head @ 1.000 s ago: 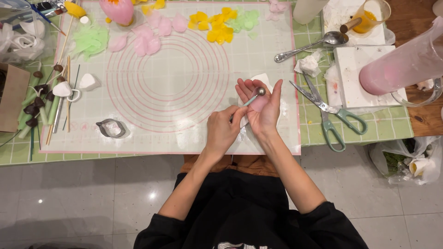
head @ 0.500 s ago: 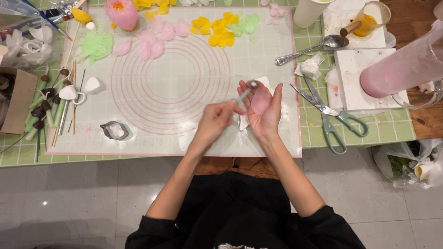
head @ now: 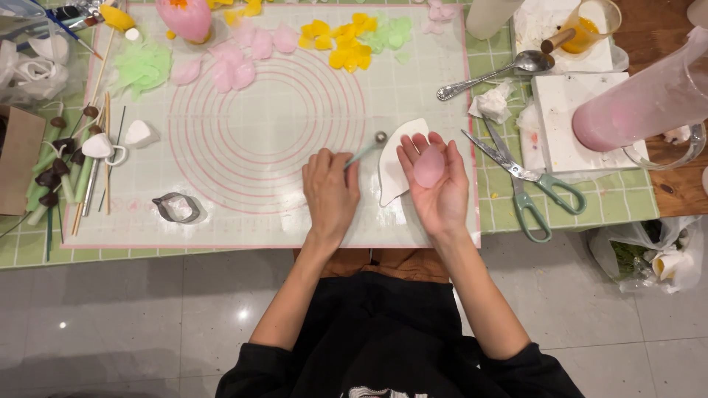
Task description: The person is shaping wax petals and pouring/spreading liquid wax to create decorative candles.
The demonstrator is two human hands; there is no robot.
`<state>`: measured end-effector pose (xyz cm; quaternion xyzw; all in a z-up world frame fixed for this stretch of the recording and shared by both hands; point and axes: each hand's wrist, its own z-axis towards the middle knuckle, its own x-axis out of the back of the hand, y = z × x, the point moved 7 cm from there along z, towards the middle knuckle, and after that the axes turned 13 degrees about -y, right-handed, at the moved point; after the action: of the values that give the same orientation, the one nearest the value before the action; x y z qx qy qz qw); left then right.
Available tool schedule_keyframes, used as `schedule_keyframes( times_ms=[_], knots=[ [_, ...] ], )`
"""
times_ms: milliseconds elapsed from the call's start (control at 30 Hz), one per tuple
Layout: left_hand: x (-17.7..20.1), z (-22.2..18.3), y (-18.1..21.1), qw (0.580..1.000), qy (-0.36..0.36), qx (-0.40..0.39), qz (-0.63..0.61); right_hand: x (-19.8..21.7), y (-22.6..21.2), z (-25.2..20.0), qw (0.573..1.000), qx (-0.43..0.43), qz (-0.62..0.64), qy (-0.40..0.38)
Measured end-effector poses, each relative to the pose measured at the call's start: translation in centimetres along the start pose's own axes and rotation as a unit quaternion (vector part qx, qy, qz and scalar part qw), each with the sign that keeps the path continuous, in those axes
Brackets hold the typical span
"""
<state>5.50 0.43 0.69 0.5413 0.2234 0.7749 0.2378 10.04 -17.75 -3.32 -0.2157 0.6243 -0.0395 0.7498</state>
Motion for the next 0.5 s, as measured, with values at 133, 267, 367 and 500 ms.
schedule_keyframes(
  times_ms=[133, 267, 367, 500],
  knots=[
    [0.8, -0.1, 1.5, 0.999, -0.006, -0.028, 0.020, 2.5, 0.1, -1.1, 0.990, -0.056, 0.131, -0.013],
    [3.2, 0.0, 4.8, 0.996, 0.007, -0.066, -0.066, 0.7, 0.0, -1.5, 0.992, -0.077, 0.096, 0.003],
    [4.7, 0.1, 7.7, 0.990, 0.014, -0.098, -0.097, -0.5, 0.2, -1.5, 0.993, -0.085, 0.079, 0.010],
    [4.3, 0.3, 9.9, 0.987, 0.006, -0.125, -0.103, -2.2, 0.4, -1.5, 0.996, -0.079, 0.024, -0.027]
  ],
)
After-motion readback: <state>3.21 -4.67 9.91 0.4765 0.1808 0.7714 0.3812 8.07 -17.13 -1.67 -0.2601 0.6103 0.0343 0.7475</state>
